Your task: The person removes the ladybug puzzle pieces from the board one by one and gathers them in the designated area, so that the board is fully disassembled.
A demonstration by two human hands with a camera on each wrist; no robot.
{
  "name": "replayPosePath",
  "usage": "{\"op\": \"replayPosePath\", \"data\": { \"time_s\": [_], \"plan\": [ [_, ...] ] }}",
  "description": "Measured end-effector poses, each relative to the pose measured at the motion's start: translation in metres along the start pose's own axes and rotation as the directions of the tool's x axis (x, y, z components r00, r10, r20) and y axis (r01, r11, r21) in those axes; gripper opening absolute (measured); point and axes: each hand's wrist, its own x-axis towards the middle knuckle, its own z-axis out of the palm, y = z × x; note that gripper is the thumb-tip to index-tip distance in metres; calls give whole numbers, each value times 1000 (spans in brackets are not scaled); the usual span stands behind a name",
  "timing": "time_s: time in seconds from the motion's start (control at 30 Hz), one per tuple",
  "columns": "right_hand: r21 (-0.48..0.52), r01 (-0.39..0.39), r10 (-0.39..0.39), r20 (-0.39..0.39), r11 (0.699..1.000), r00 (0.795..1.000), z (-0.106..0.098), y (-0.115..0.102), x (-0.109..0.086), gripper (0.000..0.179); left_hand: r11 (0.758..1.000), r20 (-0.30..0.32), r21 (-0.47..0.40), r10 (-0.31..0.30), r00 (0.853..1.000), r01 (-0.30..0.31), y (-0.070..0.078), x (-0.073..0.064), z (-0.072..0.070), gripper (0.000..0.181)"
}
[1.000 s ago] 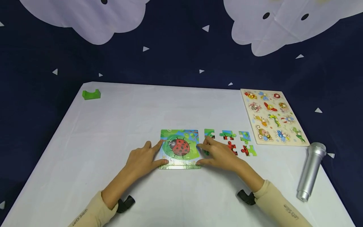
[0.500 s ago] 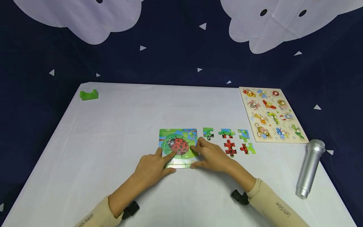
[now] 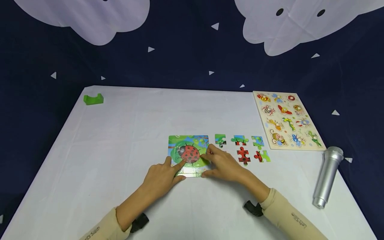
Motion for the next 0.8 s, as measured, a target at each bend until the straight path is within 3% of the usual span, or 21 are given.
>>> {"op": "replayPosePath", "data": {
  "time_s": [0.17, 0.47, 0.8],
  "plan": [
    [26, -12, 13, -35, 1000, 999, 2, -1, 3, 64, 1000, 2, 14, -11, 1000, 11, 1, 1, 0, 50],
    [-35, -22, 18, -107, 999, 994, 5, -5, -1, 63, 1000, 1, 9, -17, 1000, 17, 3, 1, -3, 50],
    [70, -75, 79, -46, 995, 996, 4, -2, 0, 58, 1000, 12, -13, -22, 1000, 22, 2, 1, -2, 51]
  ]
}}
